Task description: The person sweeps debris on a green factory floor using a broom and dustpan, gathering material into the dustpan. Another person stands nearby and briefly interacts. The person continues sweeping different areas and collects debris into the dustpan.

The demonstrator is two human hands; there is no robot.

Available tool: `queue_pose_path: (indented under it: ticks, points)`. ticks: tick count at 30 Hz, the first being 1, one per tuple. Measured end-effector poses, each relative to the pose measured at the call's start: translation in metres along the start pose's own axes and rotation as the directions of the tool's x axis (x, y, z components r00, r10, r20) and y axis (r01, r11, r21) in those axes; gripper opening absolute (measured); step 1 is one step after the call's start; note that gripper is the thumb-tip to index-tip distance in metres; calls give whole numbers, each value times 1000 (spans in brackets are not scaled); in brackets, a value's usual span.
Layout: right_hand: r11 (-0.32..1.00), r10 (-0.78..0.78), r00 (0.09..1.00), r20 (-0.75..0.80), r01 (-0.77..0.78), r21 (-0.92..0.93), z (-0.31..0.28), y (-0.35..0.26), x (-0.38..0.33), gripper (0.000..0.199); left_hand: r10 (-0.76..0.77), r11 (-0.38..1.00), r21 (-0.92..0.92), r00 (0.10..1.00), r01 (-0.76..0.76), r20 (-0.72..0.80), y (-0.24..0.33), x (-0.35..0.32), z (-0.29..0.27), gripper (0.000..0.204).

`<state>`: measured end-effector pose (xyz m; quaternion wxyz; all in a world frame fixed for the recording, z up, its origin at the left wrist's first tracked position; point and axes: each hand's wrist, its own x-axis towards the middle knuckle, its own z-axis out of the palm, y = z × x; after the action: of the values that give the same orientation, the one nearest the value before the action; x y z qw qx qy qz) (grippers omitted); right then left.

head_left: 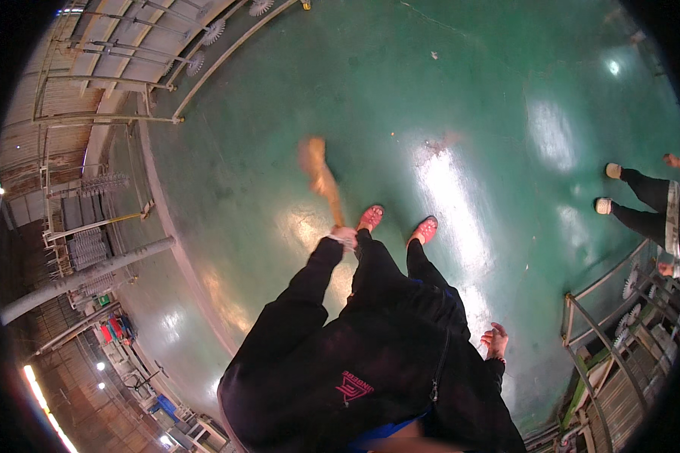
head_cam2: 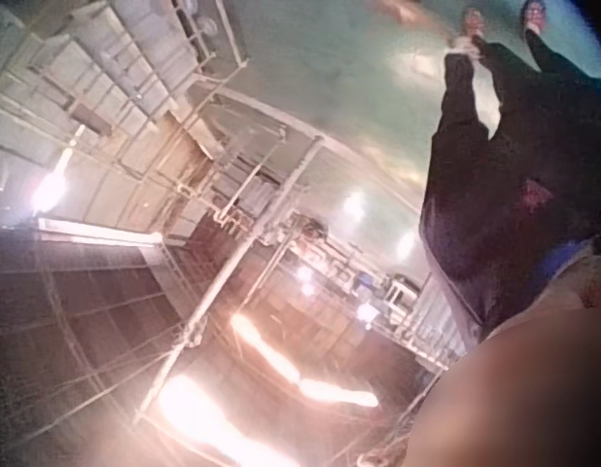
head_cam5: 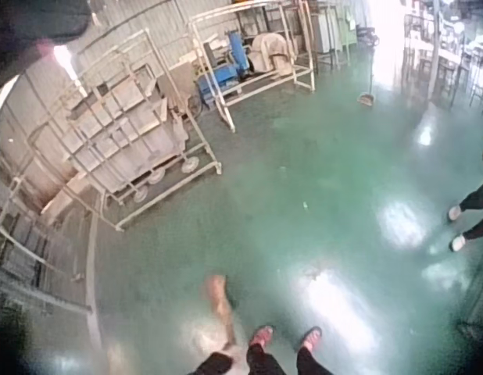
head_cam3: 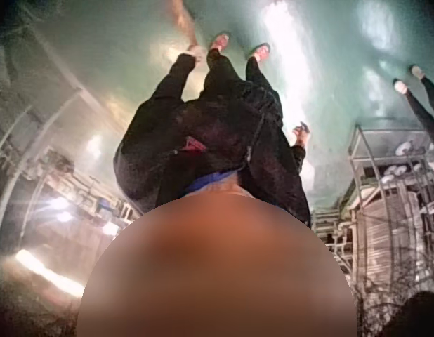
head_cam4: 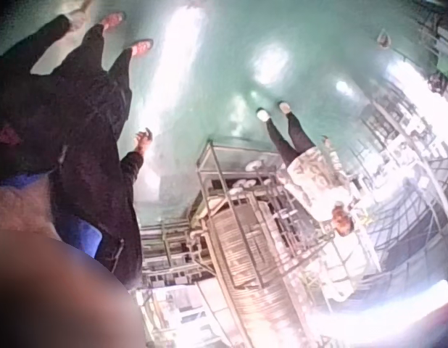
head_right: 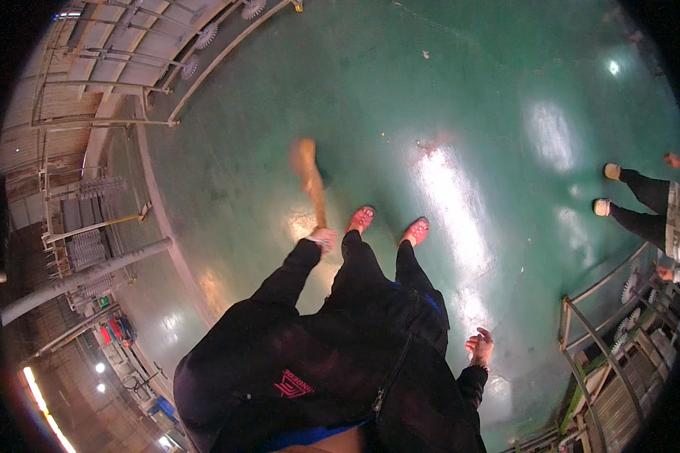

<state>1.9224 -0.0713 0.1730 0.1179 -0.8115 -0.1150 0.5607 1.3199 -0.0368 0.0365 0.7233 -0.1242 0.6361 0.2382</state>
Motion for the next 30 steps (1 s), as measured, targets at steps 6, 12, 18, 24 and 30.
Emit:
queue_pose_path:
  ticks: [6, 12, 18, 24, 30]
  points:
    - [991, 73, 996, 49, -78, 109, 14, 37, 3, 24, -91, 973, 217, 737, -78, 670, -24, 18, 140, 29]
    - [987, 69, 980, 185, -93, 128, 42, 62, 10, 25, 74, 950, -308, 923, 51, 378, 3, -38, 259, 25]
    - [981, 86, 985, 147, -109, 160, 38, 60, 17, 24, -168, 824, -382, 826, 418, 539, 32, -77, 277, 23]
    - [980, 58, 992, 114, -78, 183, 19, 48, 33, 25, 90, 968, -247, 865, 40, 494, 19, -131, 256, 32]
    - [981, 55, 995, 84, -69, 180, 34, 12, 54, 26, -72, 806, -497, 886, 323, 458, 11, -218, 139, 32]
